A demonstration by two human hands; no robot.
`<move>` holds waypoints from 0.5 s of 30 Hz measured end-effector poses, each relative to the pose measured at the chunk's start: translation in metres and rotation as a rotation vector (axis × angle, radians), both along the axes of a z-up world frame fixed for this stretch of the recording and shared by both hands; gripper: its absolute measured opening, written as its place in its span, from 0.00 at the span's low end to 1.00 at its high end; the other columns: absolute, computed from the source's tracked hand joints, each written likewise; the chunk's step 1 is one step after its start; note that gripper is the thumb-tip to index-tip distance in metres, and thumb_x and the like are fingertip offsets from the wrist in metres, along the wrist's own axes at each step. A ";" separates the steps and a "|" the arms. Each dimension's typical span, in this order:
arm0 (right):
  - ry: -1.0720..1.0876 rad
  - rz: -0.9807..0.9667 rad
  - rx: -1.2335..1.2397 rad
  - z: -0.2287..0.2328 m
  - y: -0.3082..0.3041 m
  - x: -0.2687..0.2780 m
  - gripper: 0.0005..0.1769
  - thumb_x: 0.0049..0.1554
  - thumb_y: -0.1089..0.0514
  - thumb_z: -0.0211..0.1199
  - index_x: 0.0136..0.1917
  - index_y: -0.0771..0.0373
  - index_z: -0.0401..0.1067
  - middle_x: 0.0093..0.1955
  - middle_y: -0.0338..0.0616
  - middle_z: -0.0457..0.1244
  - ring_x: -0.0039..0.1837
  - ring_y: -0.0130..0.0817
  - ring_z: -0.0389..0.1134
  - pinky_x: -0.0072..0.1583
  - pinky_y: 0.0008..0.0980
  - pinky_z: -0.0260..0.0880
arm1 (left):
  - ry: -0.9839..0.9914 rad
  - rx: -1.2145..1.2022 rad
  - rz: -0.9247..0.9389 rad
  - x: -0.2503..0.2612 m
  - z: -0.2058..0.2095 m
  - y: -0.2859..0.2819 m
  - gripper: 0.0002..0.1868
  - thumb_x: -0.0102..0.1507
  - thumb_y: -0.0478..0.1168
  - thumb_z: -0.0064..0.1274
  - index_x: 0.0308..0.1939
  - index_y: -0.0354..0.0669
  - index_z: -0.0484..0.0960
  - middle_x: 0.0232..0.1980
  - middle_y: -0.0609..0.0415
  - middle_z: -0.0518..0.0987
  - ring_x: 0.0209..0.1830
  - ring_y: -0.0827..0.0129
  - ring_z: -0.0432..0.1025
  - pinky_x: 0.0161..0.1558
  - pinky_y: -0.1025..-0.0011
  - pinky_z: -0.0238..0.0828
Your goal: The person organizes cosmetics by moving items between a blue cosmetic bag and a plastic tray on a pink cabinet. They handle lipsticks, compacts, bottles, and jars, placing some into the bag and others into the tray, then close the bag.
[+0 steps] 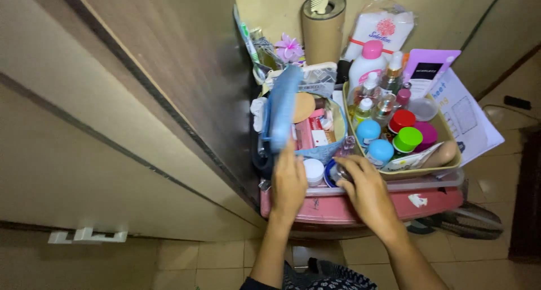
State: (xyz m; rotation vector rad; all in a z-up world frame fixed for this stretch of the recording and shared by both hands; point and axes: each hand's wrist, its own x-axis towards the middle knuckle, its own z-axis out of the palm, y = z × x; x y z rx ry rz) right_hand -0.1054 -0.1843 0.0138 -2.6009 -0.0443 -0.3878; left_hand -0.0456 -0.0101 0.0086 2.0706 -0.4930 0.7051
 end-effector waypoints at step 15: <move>-0.247 0.145 0.003 -0.041 0.007 0.046 0.27 0.40 0.49 0.80 0.54 0.46 0.78 0.59 0.31 0.65 0.61 0.40 0.67 0.62 0.40 0.68 | 0.132 -0.387 -0.065 0.005 -0.017 0.005 0.27 0.71 0.26 0.27 0.74 0.33 0.62 0.73 0.30 0.67 0.74 0.36 0.61 0.71 0.48 0.61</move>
